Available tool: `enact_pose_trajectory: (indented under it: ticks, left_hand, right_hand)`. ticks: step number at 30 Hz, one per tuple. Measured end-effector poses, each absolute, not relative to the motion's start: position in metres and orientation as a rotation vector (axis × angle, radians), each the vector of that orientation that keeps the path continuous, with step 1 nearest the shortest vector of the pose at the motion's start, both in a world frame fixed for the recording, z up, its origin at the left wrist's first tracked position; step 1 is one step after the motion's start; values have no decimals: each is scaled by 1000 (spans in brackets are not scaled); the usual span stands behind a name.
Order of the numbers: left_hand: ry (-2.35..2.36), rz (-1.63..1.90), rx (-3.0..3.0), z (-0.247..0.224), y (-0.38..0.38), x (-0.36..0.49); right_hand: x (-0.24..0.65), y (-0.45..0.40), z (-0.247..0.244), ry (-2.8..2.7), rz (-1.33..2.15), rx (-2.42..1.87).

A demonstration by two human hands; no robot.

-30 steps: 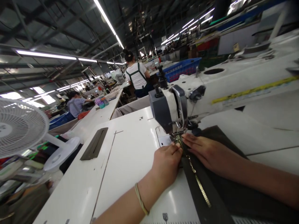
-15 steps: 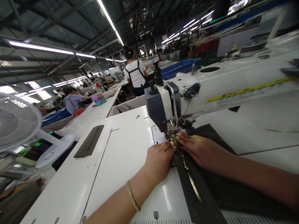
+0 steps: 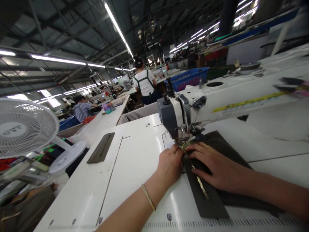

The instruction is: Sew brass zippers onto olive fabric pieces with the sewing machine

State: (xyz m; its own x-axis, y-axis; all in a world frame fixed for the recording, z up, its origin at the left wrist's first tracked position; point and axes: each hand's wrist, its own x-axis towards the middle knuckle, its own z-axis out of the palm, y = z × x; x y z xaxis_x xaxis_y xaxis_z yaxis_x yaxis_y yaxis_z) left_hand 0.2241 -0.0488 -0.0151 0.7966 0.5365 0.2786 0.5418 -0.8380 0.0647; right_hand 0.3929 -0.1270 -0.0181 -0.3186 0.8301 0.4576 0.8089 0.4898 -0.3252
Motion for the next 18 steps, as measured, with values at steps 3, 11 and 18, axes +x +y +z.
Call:
enact_pose_trajectory:
  ticks: [3,11,18]
  left_hand:
    - [-935,-464,-2986,-15,-50,223]
    - [-961,-443,-2971,-14,-50,220]
    - [-822,-465,-2959,-11,-65,214]
  right_hand:
    - [382,-125,-11,-2139,118,-1554]
    - [366,-111,-4,-2065,66,-1762]
    - [378,-125,-28,-2038,-102,-1664]
